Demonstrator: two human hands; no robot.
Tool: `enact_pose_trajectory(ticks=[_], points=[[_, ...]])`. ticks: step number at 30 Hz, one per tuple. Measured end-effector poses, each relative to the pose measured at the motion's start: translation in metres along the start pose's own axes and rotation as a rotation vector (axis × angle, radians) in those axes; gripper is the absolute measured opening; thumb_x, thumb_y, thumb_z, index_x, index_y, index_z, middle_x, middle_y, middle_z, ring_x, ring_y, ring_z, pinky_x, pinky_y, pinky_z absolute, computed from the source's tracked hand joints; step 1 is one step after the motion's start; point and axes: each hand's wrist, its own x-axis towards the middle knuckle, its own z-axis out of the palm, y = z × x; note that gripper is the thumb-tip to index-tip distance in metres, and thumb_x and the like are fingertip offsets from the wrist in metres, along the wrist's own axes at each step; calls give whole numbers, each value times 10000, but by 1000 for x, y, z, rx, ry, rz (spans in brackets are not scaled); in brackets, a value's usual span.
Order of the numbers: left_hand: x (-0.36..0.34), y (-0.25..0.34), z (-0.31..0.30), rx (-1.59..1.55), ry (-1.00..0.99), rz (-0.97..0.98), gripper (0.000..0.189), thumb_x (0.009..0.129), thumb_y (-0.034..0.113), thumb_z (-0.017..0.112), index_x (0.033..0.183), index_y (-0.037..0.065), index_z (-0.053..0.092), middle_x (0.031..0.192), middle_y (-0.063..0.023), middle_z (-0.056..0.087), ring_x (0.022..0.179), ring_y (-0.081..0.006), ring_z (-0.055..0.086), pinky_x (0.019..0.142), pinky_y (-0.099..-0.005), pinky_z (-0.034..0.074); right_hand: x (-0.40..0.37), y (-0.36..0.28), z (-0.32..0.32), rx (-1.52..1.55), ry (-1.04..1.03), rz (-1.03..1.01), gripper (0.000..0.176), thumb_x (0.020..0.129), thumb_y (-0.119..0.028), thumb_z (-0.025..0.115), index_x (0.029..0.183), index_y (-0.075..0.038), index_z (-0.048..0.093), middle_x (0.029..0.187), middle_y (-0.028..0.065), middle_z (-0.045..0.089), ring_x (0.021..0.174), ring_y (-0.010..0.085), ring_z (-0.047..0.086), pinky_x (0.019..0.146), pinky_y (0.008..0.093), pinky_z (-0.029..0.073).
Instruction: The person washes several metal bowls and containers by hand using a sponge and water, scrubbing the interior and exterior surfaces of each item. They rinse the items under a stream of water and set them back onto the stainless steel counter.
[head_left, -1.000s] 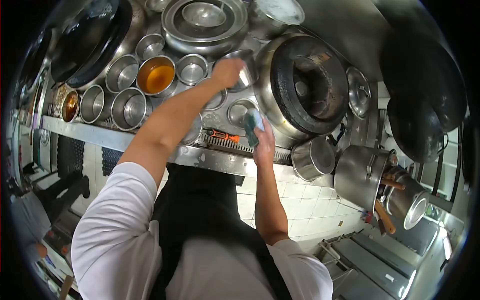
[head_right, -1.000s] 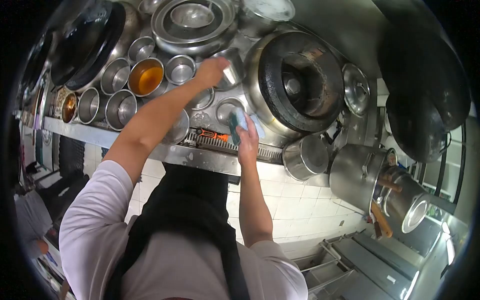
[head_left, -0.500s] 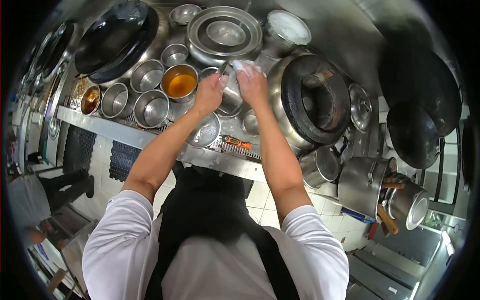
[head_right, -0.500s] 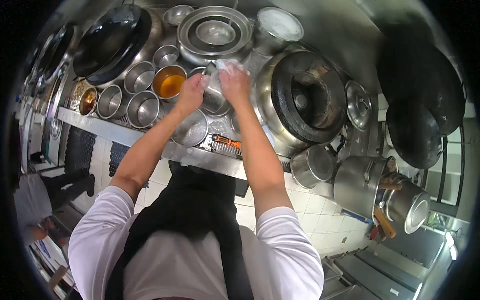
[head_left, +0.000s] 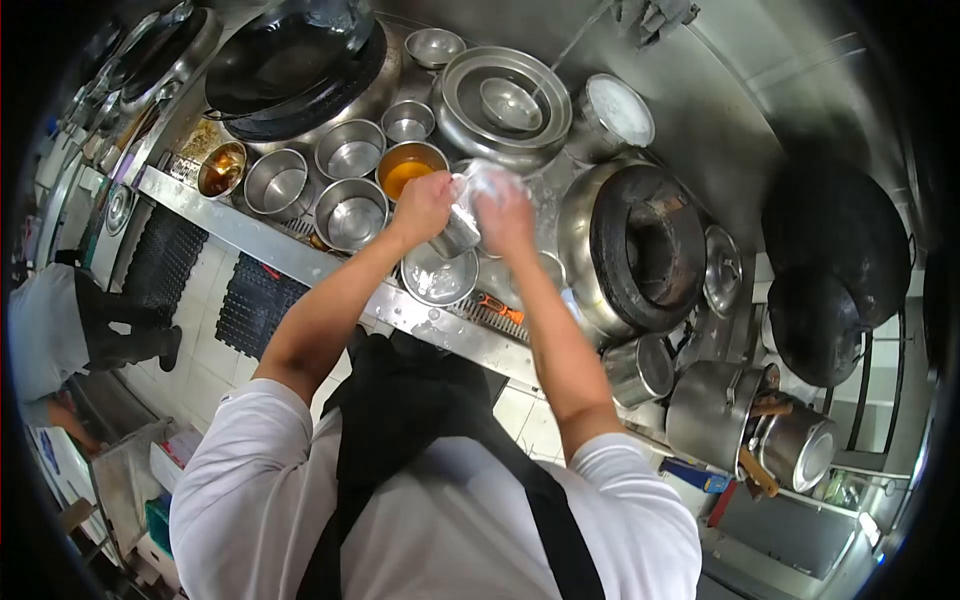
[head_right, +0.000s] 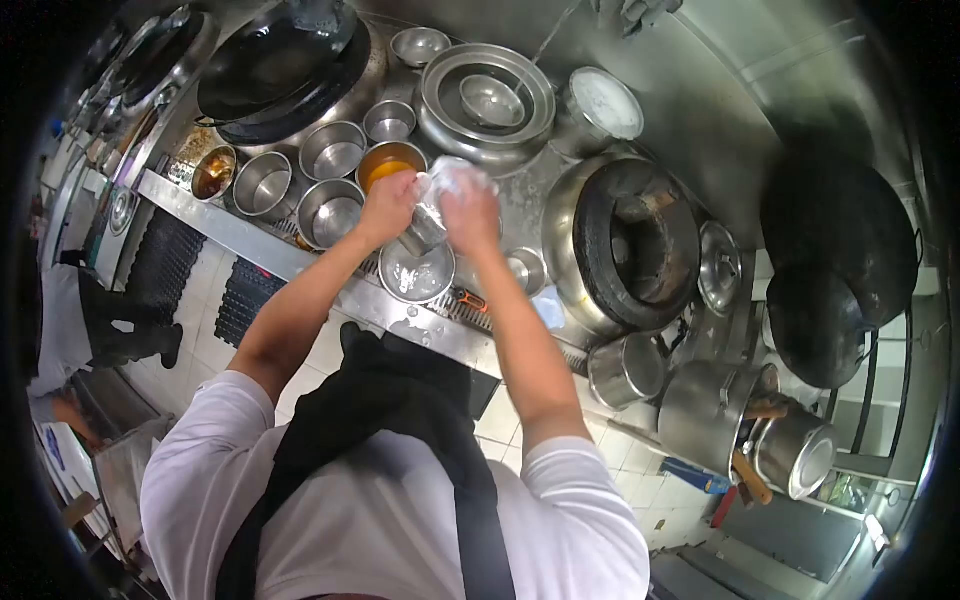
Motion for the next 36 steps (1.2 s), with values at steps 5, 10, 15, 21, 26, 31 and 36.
enact_pose_trajectory(ticks=[5, 10, 15, 21, 26, 31, 36], points=[[0, 19, -25, -3, -63, 23, 285, 933, 255, 552, 823, -3, 599, 781, -246, 607, 756, -444, 594, 635, -469, 449, 20, 9, -4, 204, -104, 67, 333, 855, -235, 608, 1128, -50, 660, 1122, 207, 635, 1070, 407, 578, 930, 435, 462], [4, -27, -34, -191, -186, -8, 283, 986, 229, 504, 962, -18, 641, 866, -130, 677, 781, -246, 645, 714, -335, 481, 12, -25, -17, 579, -98, 94, 297, 894, -172, 585, 1119, 6, 667, 1147, 149, 660, 1035, 305, 637, 933, 368, 477], [2, -3, -43, -1012, -41, -436, 287, 1026, 190, 454, 1124, -9, 636, 1043, -90, 690, 931, -186, 661, 855, -317, 523, 3, 16, 4, 1418, 35, 847, 319, 964, -198, 507, 1199, -20, 629, 1178, 98, 655, 1064, 227, 640, 958, 348, 492], [24, -4, -3, -1485, 261, -529, 269, 951, 47, 496, 1217, 7, 508, 1149, -122, 599, 1010, -251, 582, 914, -401, 479, -57, -27, 64, 1173, 284, 735, 469, 974, -163, 498, 1399, 13, 408, 1357, 155, 527, 1245, 310, 518, 1049, 423, 411], [35, 31, 7, -995, 195, -347, 273, 917, 34, 494, 1180, -18, 551, 1099, -127, 624, 1022, -242, 584, 904, -366, 449, -81, -72, 62, 45, 204, 32, 642, 911, -101, 519, 1487, 22, 264, 1483, 242, 371, 1405, 423, 292, 1163, 453, 217], [41, 40, -4, -344, -40, -214, 251, 911, 43, 474, 1110, -54, 592, 1036, -144, 654, 960, -220, 568, 862, -354, 440, -27, -65, 9, -310, 239, -182, 608, 879, -88, 549, 1449, 12, 363, 1481, 210, 396, 1364, 439, 342, 1158, 533, 198], [40, 42, -18, -513, -46, -237, 375, 1001, 309, 507, 1102, -38, 608, 989, -116, 669, 857, -223, 567, 795, -389, 457, 10, -49, -14, -197, 243, -150, 549, 846, -65, 558, 1388, -47, 469, 1380, 193, 505, 1335, 443, 378, 1113, 570, 259]])
